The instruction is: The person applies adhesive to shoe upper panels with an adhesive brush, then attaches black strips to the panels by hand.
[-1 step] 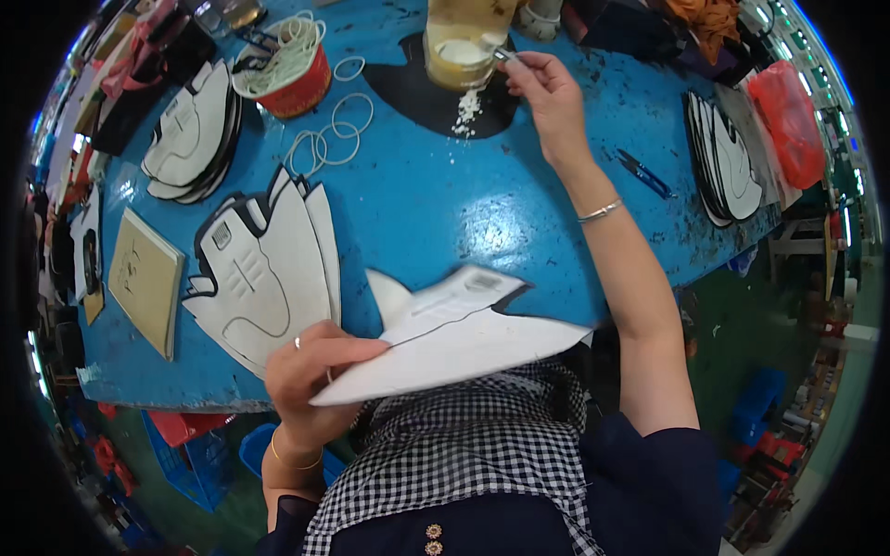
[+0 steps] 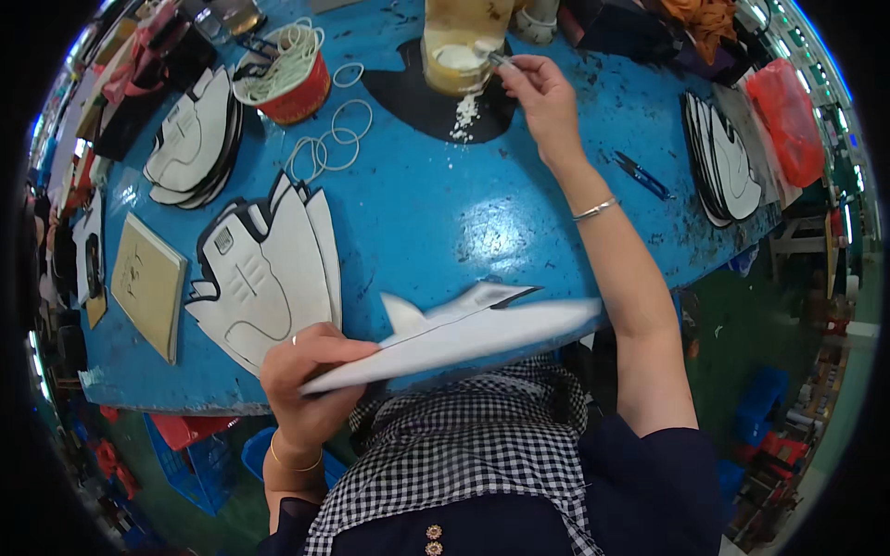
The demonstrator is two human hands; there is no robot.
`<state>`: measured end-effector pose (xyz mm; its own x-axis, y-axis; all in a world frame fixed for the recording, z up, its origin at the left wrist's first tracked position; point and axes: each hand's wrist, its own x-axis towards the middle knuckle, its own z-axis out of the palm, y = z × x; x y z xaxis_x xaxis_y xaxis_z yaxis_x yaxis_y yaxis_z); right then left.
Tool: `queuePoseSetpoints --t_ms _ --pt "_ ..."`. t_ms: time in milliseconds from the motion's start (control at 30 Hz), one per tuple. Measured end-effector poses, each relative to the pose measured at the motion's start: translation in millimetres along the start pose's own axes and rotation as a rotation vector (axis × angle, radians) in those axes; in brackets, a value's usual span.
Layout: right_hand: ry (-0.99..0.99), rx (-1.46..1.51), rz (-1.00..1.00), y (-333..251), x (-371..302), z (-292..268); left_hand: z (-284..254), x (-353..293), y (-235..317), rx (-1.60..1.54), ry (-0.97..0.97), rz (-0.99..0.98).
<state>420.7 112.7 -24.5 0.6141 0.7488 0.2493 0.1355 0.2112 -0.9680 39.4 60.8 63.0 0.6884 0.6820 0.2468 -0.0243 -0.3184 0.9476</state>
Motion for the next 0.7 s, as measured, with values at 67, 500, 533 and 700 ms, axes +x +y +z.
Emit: queuePoseSetpoints --t_ms 67,500,533,700 --pt "0.014 -0.286 -0.043 3.0 1.0 -2.5 1.0 -6.6 7.1 -0.329 0.111 -0.253" --pt "0.020 -0.790 -0.286 -10.6 -11.8 -16.6 12.9 -24.9 -13.4 -0.831 0.273 -0.581" --pt "0.048 -0.665 -0.252 -26.3 -21.2 -12.6 11.6 -26.8 -11.6 -0.822 0.295 -0.586" --pt "-0.595 -0.329 -0.215 -107.3 -126.8 22.5 10.5 -30.7 -14.5 -0.902 0.236 -0.583"
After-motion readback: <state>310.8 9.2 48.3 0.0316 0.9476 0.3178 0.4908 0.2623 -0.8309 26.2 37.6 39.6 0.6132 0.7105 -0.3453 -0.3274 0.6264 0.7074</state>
